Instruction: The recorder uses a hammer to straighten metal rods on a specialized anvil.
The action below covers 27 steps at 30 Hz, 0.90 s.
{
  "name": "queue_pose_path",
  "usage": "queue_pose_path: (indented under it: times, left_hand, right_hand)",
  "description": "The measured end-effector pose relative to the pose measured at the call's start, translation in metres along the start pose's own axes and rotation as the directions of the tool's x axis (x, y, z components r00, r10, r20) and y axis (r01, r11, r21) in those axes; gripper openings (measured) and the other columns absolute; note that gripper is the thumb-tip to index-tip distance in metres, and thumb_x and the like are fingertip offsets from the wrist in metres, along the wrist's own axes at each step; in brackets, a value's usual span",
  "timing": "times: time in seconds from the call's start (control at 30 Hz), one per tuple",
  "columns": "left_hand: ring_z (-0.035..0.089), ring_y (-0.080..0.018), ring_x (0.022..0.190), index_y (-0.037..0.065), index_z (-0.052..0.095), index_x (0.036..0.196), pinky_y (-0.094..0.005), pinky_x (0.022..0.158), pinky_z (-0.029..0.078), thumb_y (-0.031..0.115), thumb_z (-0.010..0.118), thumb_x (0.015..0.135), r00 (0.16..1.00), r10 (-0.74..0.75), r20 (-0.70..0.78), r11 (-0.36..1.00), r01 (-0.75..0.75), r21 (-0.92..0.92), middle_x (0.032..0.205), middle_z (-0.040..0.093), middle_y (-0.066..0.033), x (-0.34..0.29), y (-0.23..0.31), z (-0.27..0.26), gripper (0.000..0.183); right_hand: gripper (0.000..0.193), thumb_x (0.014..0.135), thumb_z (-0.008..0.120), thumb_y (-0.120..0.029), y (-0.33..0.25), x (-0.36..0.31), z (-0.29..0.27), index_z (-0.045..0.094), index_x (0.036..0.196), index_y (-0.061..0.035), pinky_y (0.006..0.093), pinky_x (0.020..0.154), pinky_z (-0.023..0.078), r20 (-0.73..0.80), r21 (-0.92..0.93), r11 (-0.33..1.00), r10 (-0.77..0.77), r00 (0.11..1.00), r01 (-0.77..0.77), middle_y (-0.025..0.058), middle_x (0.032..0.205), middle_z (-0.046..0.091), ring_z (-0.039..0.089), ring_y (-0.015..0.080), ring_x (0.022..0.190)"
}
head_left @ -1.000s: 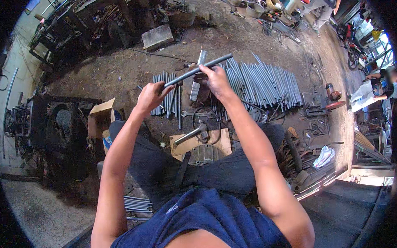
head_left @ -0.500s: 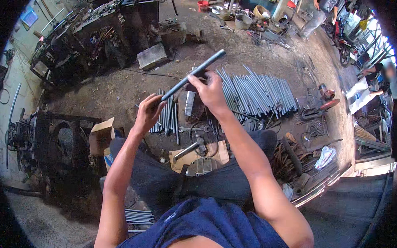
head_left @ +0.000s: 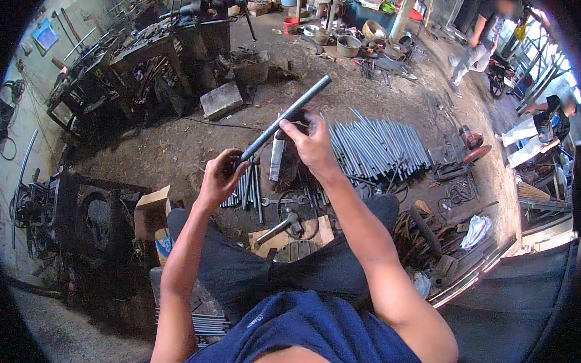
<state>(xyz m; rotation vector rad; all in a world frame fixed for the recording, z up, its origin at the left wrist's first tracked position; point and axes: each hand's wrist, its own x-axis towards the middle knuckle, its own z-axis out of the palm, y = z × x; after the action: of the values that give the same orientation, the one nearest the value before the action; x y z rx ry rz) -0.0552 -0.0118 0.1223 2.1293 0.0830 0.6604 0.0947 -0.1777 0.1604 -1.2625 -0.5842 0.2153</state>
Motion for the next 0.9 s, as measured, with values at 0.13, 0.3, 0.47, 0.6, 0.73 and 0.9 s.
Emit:
queue_pose_path:
  times: [0.13, 0.3, 0.47, 0.6, 0.73, 0.9]
  left_hand:
    - [0.048, -0.0066, 0.062, -0.006, 0.056, 0.103, -0.0223, 0.058, 0.042, 0.013, 0.055, 0.09, 0.992, -0.095, 0.081, 0.995, 0.097, -0.023, 0.069, 0.054, 0.0002, -0.005, 0.014, 0.0, 0.023]
    - [0.046, -0.0059, 0.063, -0.007, 0.055, 0.106, -0.0213, 0.057, 0.039, 0.016, 0.052, 0.092, 0.994, -0.058, 0.09, 0.994, 0.066, -0.088, 0.07, 0.051, 0.0004, -0.01, 0.003, 0.0, 0.027]
    - [0.042, -0.0038, 0.06, -0.006, 0.056, 0.106, -0.0193, 0.052, 0.035, 0.017, 0.052, 0.093, 0.969, -0.208, 0.132, 0.906, 0.241, -0.349, 0.071, 0.051, 0.0019, -0.015, 0.02, 0.001, 0.027]
    - [0.042, -0.0034, 0.06, -0.005, 0.057, 0.107, -0.0188, 0.052, 0.035, 0.017, 0.055, 0.092, 0.957, -0.244, 0.156, 0.9, 0.284, -0.332, 0.071, 0.051, 0.003, -0.017, 0.021, 0.001, 0.027]
    - [0.044, -0.0039, 0.061, -0.004, 0.058, 0.107, -0.0195, 0.054, 0.036, 0.012, 0.062, 0.087, 0.994, -0.069, 0.089, 0.971, 0.088, -0.22, 0.072, 0.052, 0.0046, -0.018, 0.025, 0.003, 0.026]
    - [0.05, -0.0054, 0.071, -0.004, 0.055, 0.107, -0.0222, 0.061, 0.042, 0.011, 0.061, 0.087, 0.995, -0.104, 0.007, 0.975, 0.103, -0.197, 0.077, 0.062, -0.0056, -0.017, 0.036, 0.004, 0.026]
  right_hand:
    - [0.018, 0.078, 0.07, -0.015, -0.003, -0.003, 0.0, 0.064, 0.083, 0.0005, 0.0246, 0.062, 0.047, -0.007, -0.038, 0.997, -0.07, 0.998, 0.07, 0.0036, 0.076, 0.064, 0.058, 0.0091, 0.068]
    - [0.016, 0.079, 0.069, -0.015, -0.008, -0.004, 0.004, 0.064, 0.085, -0.0004, 0.0244, 0.061, 0.047, 0.009, -0.062, 0.99, -0.128, 0.992, 0.128, 0.0027, 0.075, 0.064, 0.057, 0.0082, 0.067]
    - [0.011, 0.08, 0.067, -0.01, -0.018, -0.009, 0.003, 0.064, 0.085, -0.0008, 0.0217, 0.058, 0.046, 0.078, 0.084, 0.996, -0.032, 0.996, 0.026, 0.0005, 0.076, 0.063, 0.056, 0.0061, 0.064]
    - [0.01, 0.08, 0.067, -0.01, -0.017, -0.01, 0.005, 0.063, 0.084, -0.0006, 0.0211, 0.057, 0.045, 0.063, 0.083, 0.996, -0.025, 0.998, 0.02, 0.0004, 0.076, 0.063, 0.056, 0.0059, 0.064]
    - [0.012, 0.08, 0.069, -0.011, -0.022, -0.013, 0.005, 0.063, 0.083, -0.0011, 0.0213, 0.057, 0.045, 0.051, 0.124, 0.992, -0.037, 0.998, 0.031, 0.0005, 0.074, 0.063, 0.055, 0.0058, 0.063]
    - [0.014, 0.079, 0.07, -0.012, -0.026, -0.017, 0.008, 0.062, 0.084, -0.0016, 0.0222, 0.058, 0.045, 0.048, 0.022, 0.999, -0.031, 0.998, 0.03, 0.0009, 0.074, 0.062, 0.056, 0.0062, 0.064]
